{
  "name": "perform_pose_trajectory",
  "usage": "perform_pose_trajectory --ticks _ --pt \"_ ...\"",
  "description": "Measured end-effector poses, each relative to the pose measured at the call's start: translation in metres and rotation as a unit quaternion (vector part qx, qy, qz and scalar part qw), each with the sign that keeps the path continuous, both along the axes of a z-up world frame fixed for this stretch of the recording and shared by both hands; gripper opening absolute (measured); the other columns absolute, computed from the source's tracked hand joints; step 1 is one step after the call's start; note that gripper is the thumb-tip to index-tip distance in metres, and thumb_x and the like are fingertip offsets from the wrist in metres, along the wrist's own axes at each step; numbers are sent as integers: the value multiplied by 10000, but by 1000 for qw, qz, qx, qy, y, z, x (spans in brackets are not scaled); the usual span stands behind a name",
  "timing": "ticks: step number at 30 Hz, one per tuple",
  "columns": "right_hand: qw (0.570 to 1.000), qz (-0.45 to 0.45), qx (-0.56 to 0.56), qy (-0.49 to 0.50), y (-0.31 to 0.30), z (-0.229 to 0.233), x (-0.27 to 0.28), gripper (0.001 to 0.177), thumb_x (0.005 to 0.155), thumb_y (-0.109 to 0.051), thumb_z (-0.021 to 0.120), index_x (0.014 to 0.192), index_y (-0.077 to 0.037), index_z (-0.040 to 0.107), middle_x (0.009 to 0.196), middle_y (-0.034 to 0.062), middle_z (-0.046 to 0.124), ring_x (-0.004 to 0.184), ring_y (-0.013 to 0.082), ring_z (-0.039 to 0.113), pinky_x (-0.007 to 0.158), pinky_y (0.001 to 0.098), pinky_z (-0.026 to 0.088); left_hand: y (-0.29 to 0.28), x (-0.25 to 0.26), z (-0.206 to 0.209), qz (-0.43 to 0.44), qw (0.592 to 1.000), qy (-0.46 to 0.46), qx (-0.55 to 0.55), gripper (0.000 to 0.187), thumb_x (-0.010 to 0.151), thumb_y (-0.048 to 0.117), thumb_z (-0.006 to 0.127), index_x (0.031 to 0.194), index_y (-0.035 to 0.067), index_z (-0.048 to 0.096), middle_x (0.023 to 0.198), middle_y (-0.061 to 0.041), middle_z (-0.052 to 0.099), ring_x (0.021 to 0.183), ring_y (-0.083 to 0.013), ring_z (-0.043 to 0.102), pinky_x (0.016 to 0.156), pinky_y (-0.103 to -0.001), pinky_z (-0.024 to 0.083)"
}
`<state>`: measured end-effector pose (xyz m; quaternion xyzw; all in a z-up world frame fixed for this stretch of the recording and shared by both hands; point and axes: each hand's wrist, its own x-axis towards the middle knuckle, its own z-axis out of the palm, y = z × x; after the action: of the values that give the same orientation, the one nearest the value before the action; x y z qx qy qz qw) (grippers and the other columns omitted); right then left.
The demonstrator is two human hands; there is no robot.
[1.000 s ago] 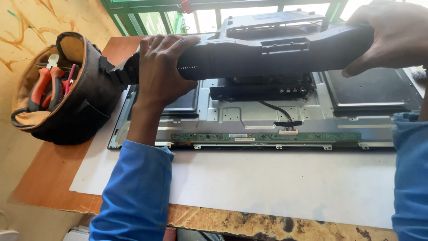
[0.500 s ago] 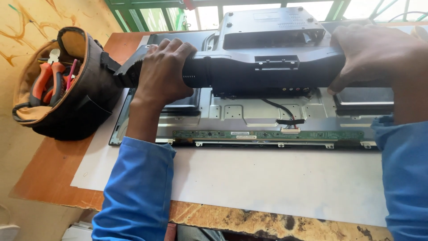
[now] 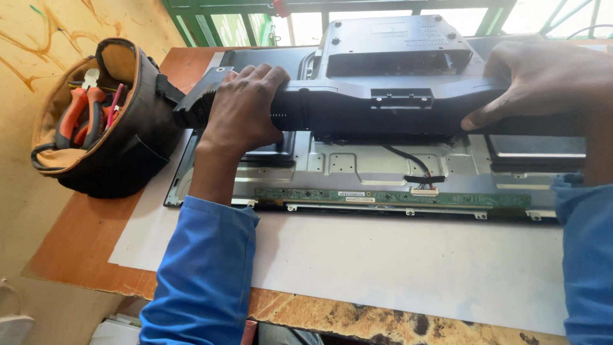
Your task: The person works on the back of a disassembled flat-screen TV, using their hands to connect cables and an orange plastic pry tool to adjust the casing and internal components.
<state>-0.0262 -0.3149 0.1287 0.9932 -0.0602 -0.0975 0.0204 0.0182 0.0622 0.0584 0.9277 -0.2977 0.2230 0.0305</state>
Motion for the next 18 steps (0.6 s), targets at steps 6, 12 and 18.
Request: perform_pose_trajectory --ticks 6,12,18 --pt "1000 6 10 -1 -4 -4 7 713 658 -540 925 1145 -42 776 1133 145 756 1005 325 683 820 416 489 -1 -1 0 5 1000 15 18 558 594 98 807 1113 125 605 1016 -95 646 941 -348 610 878 -521 466" --pt "1000 -3 13 0 -7 -5 7 695 663 -560 909 1163 -99 764 1186 110 733 1045 304 665 850 412 488 -2 -3 2 8 999 26 19 529 616 131 807 1100 140 595 1008 -90 643 935 -346 603 870 -512 449" --pt "1000 18 -4 6 -12 -9 14 591 664 -575 903 938 -57 831 930 127 787 885 279 679 770 371 449 -2 -4 3 7 999 29 23 533 609 136 811 1088 144 579 1008 -90 639 925 -343 593 839 -490 444"
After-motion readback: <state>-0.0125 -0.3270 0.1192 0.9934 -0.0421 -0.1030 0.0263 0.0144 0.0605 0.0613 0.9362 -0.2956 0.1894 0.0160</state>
